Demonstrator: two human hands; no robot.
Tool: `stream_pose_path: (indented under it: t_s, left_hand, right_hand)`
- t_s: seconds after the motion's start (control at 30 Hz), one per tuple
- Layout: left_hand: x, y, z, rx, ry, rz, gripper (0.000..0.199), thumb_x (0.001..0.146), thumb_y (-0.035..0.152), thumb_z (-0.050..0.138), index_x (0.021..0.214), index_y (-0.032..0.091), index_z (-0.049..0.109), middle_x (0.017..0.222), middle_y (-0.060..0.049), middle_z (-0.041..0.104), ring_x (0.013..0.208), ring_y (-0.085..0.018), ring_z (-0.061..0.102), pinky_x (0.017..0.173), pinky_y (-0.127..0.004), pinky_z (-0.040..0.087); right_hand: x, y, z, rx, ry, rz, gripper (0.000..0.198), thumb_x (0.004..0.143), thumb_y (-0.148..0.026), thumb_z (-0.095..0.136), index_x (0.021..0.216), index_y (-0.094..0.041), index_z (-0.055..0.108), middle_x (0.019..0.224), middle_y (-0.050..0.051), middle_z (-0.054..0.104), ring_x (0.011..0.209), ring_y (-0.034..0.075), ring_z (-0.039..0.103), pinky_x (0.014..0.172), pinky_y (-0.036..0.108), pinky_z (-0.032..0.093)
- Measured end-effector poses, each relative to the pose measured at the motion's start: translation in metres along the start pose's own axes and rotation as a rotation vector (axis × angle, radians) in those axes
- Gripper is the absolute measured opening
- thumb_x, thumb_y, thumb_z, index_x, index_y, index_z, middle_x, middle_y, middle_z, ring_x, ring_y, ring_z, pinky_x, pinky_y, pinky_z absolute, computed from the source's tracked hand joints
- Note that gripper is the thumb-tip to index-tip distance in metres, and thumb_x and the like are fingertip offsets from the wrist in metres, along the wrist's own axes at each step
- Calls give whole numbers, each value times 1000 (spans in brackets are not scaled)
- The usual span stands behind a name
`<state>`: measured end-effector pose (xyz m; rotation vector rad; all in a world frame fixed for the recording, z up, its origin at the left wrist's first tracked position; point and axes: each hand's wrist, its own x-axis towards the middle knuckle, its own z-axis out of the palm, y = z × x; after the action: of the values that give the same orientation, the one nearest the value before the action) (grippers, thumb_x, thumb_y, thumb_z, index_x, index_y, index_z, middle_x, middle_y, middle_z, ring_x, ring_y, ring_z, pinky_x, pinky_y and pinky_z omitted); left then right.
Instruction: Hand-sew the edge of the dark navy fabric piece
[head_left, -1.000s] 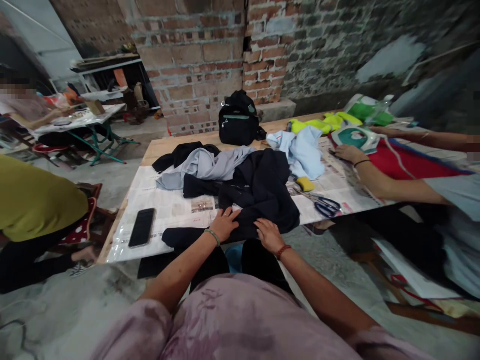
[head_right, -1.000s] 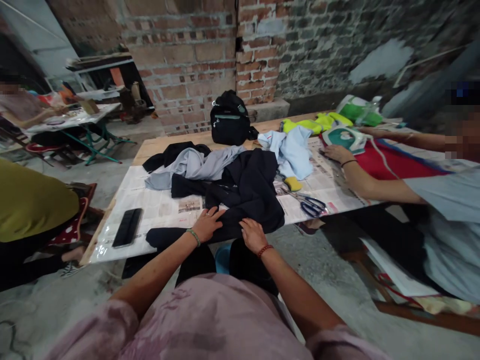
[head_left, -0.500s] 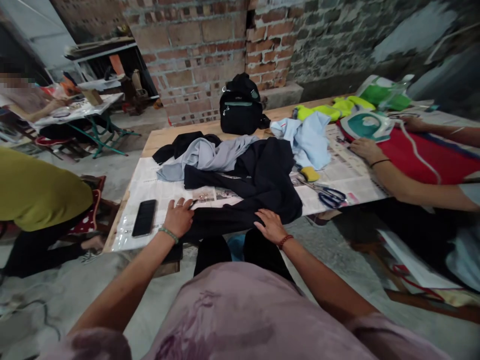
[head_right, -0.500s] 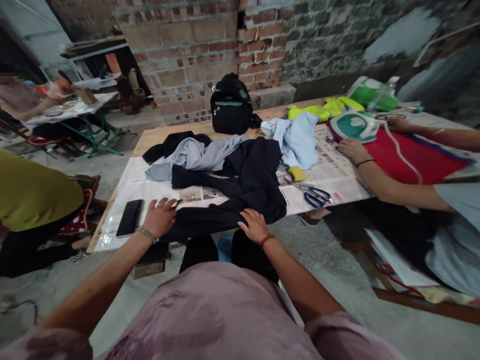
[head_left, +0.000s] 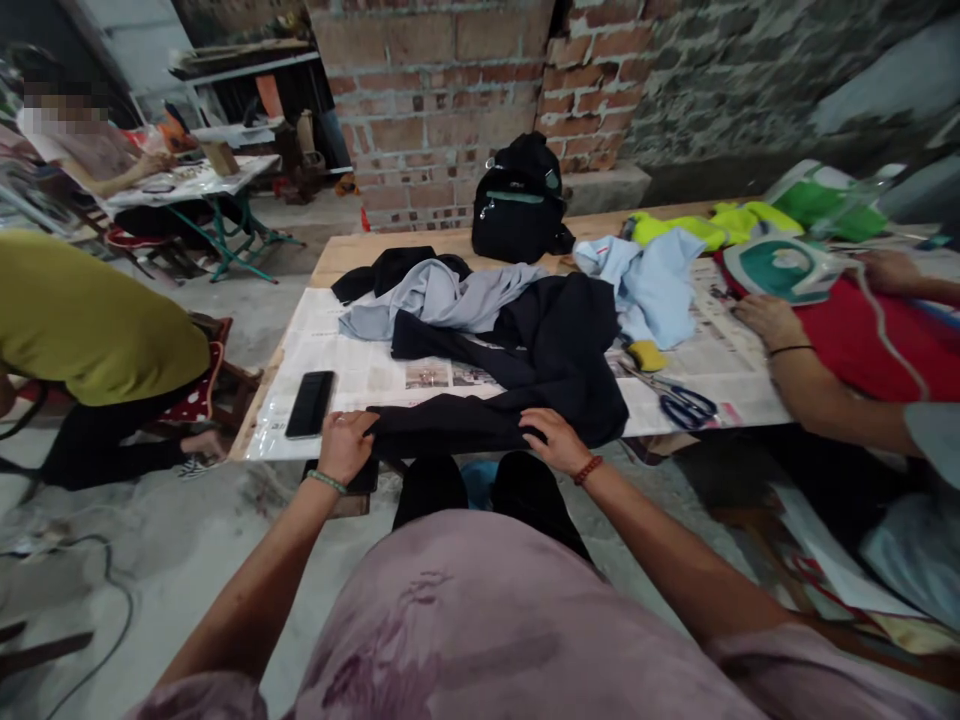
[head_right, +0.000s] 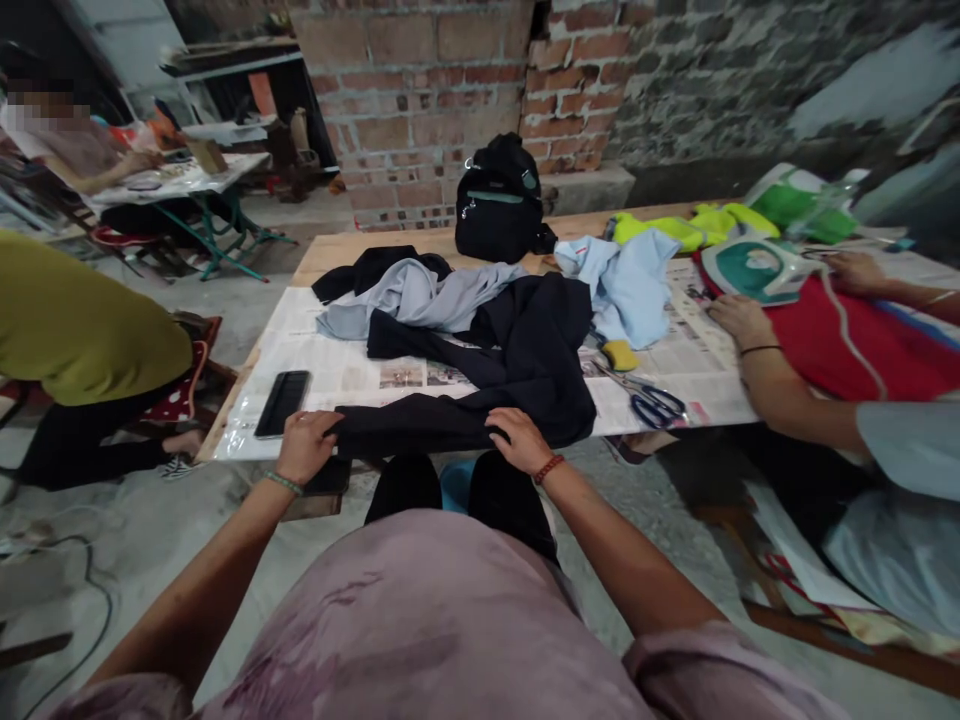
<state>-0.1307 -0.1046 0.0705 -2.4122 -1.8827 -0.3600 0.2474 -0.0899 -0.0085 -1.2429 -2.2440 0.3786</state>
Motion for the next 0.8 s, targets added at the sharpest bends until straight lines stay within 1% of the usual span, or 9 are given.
stream_pose_path:
  t_s: [0.07, 0.1, 0.17, 0.23, 0.4, 0.5, 0.63, 0.7, 0.8]
  left_hand:
    - [8, -1, -6, -27, 28, -17, 31, 68, 13, 47, 95, 21, 61, 95, -4, 66, 91, -20, 58, 87, -37, 34]
    - [12, -1, -9, -39, 39, -22, 31, 68, 13, 47, 94, 21, 61, 94, -4, 66, 89, -19, 58, 86, -36, 35]
    - [17, -2, -16, -57, 55, -21, 31, 67, 13, 47, 94, 20, 61, 92, -4, 66, 87, -19, 59, 84, -34, 37]
    - [21, -2, -22, -62, 75, -17, 33, 67, 12, 46, 96, 19, 61, 93, -4, 66, 87, -19, 59, 84, -33, 38]
    - [22, 7, -36, -71, 86, 19, 56, 63, 3, 40, 116, 19, 50, 103, -5, 61, 94, -19, 55, 86, -33, 40]
    - [22, 12, -36, -154, 53, 125, 60, 60, 0, 34, 115, 19, 50, 105, -4, 58, 99, -17, 52, 88, -30, 40]
    - [29, 11, -29, -282, 29, 284, 58, 59, -3, 31, 110, 18, 52, 119, -2, 49, 109, -13, 46, 93, -25, 39]
    - [36, 9, -26, -262, 36, 309, 54, 61, -3, 31, 104, 19, 55, 120, -3, 49, 108, -13, 47, 91, -26, 41]
    - [51, 2, -25, -129, 28, 331, 42, 65, -3, 34, 91, 17, 59, 105, -6, 57, 97, -16, 52, 85, -31, 42]
  right_hand:
    - [6, -11, 1, -54, -57, -98, 26, 77, -14, 43, 89, -23, 64, 117, 6, 51, 112, 19, 41, 93, 36, 33]
    - [10, -16, 2, -96, -110, -145, 28, 76, -12, 42, 88, -24, 65, 122, 5, 48, 116, 20, 38, 93, 37, 32]
    - [18, -26, 2, -194, -221, -207, 34, 74, -10, 43, 96, -26, 64, 131, 3, 40, 120, 22, 33, 93, 39, 30]
    - [26, -33, 0, -307, -291, -201, 38, 73, -11, 46, 104, -27, 61, 133, 4, 37, 121, 25, 30, 92, 42, 28]
    - [40, -28, -23, -484, -241, -138, 23, 74, -20, 50, 93, -19, 64, 121, 10, 49, 116, 29, 33, 91, 45, 22]
    - [44, -13, -44, -450, -210, -138, 21, 74, -29, 52, 90, -19, 63, 110, 11, 56, 108, 27, 41, 90, 44, 22]
    - [51, 3, -71, -344, -250, -115, 22, 77, -36, 51, 85, -20, 63, 101, 8, 60, 93, 21, 51, 84, 38, 27]
    - [54, 5, -80, -275, -267, -97, 24, 78, -40, 50, 81, -20, 63, 97, 6, 61, 90, 19, 53, 83, 35, 30]
    - [55, 1, -85, -155, -285, -73, 27, 76, -45, 51, 75, -20, 62, 89, 5, 63, 87, 18, 54, 82, 32, 33]
